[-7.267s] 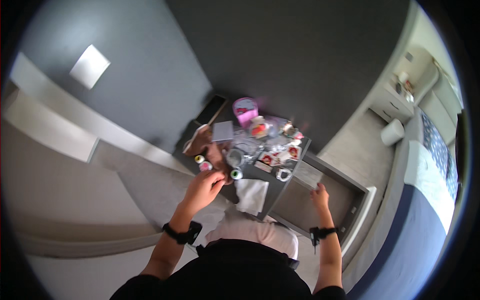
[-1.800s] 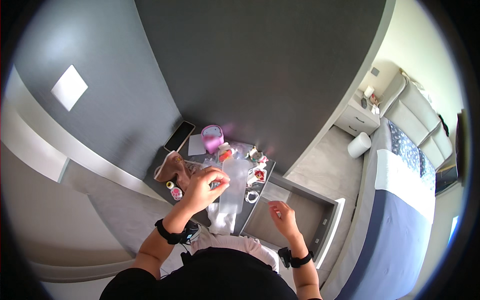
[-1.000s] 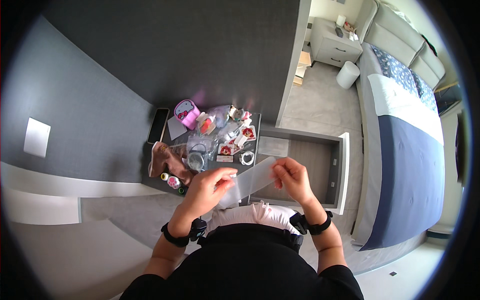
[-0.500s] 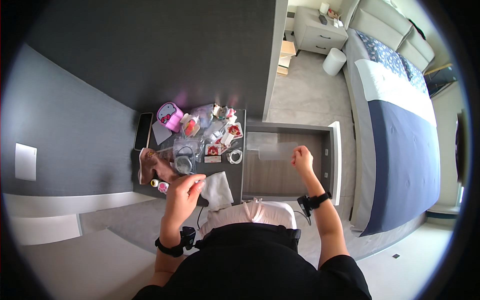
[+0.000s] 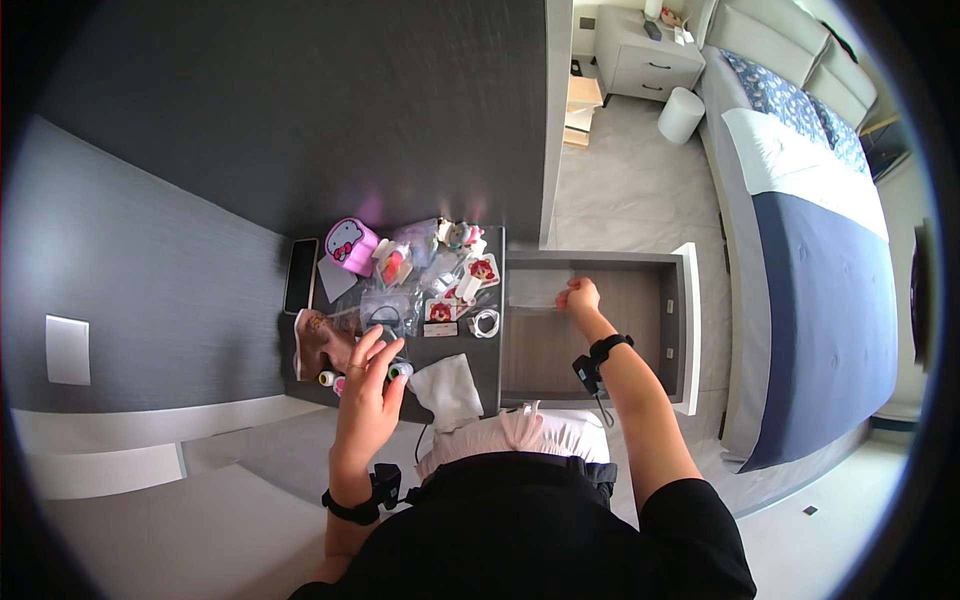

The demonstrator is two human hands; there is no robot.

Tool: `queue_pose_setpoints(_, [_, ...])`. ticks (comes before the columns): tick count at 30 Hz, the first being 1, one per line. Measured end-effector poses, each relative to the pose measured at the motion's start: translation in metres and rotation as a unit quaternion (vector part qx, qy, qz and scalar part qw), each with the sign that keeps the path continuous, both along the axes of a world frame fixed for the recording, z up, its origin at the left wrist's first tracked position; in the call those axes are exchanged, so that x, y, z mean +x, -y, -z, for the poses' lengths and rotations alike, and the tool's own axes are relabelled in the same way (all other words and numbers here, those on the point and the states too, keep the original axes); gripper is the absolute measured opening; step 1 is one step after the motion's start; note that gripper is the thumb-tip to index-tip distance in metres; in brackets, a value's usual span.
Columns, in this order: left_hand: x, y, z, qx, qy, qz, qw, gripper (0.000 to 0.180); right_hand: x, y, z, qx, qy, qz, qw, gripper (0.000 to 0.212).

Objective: The person picks up several small plastic bags from a cluttered surface and places them into an open drawer. They handle a variety of small objects, including some in transparent pouches and a small pink container, moving them one by one into the drawer.

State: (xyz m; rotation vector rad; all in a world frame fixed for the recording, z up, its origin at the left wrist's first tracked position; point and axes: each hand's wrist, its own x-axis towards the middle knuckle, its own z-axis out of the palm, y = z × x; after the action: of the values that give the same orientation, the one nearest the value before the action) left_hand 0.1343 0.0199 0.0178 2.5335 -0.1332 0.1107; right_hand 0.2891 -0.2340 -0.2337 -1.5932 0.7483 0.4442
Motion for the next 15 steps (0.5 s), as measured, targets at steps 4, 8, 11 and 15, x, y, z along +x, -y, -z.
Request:
queue_pose_setpoints(4, [0.003, 0.002, 0.001, -0.003, -0.005, 0.000, 1.000, 0.042, 0.003, 0.004, 0.014, -0.102, 0.055, -0.042, 0.992, 0.029])
queue_pose_setpoints(8, [0.009, 0.007, 0.000, 0.000, -0.003, 0.011, 1.000, 0.043, 0.001, 0.011, 0.025, -0.270, 0.083, -0.229, 0.932, 0.044])
queue_pose_setpoints(11, [0.012, 0.008, 0.001, 0.009, 0.002, 0.019, 1.000, 0.044, -0.004, 0.014, 0.028, -0.338, 0.112, -0.262, 0.897, 0.049])
queue_pose_setpoints(15, [0.013, 0.010, 0.001, 0.007, 0.003, 0.025, 1.000, 0.045, -0.005, 0.022, 0.031, -0.289, 0.082, -0.255, 0.919, 0.042])
